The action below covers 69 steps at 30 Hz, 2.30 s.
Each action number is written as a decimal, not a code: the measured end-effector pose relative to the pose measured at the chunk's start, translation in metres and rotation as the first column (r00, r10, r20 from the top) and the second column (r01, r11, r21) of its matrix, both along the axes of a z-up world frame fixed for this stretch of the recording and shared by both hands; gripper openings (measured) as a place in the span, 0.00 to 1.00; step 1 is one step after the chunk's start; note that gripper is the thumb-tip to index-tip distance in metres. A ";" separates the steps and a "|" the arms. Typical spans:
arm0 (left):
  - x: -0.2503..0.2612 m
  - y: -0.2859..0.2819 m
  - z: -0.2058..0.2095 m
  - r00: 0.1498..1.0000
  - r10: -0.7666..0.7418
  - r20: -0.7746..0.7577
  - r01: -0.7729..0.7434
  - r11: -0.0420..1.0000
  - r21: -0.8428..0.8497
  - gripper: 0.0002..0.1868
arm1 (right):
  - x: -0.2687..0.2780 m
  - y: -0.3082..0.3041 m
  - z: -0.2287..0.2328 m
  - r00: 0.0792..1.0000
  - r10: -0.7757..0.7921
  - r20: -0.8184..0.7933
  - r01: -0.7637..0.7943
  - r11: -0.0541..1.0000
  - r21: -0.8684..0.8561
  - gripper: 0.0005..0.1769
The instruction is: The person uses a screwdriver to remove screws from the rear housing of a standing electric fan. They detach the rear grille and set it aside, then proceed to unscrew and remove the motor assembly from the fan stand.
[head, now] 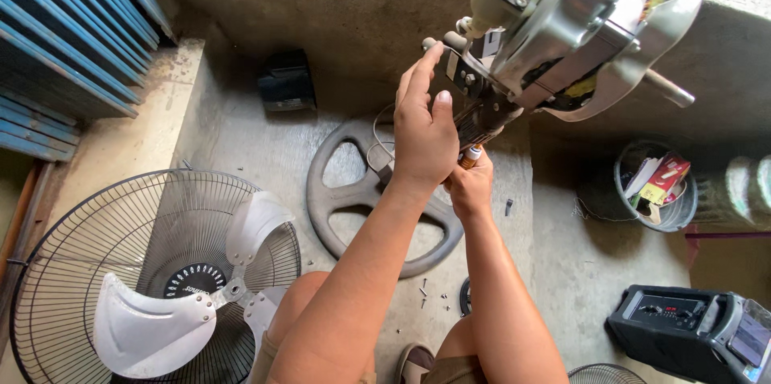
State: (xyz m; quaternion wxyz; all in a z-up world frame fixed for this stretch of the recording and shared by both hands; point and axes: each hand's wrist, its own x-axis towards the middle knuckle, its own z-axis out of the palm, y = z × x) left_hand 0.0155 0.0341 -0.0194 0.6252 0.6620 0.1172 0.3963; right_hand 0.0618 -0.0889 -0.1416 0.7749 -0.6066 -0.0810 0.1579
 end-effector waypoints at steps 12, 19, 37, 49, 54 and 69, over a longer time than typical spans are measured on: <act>-0.008 -0.001 0.020 0.800 -0.381 0.464 0.555 0.763 -0.330 0.27 | 0.007 -0.009 -0.010 0.999 0.043 0.031 -0.042 0.999 -0.013 0.11; -0.009 0.017 0.017 0.764 -0.361 0.535 0.619 0.643 -0.450 0.14 | 0.000 -0.004 0.000 0.996 0.055 0.066 -0.046 0.989 -0.139 0.17; -0.034 0.070 -0.006 0.864 -0.373 0.338 0.442 0.884 -0.153 0.16 | -0.034 0.012 -0.008 0.992 0.098 0.085 -0.085 0.987 -0.139 0.17; 0.000 0.050 -0.015 0.935 -0.309 0.171 0.315 0.949 -0.007 0.35 | -0.025 0.002 -0.017 0.982 0.157 0.105 -0.130 0.966 -0.223 0.07; 0.005 0.048 -0.021 0.986 -0.062 -0.156 0.094 0.974 0.207 0.39 | -0.025 0.001 -0.018 0.974 0.182 0.134 -0.150 0.964 -0.222 0.05; 0.024 0.045 -0.018 0.939 0.182 0.293 -0.157 0.982 -0.106 0.31 | -0.032 0.005 -0.007 0.979 0.172 0.106 -0.153 0.974 -0.166 0.05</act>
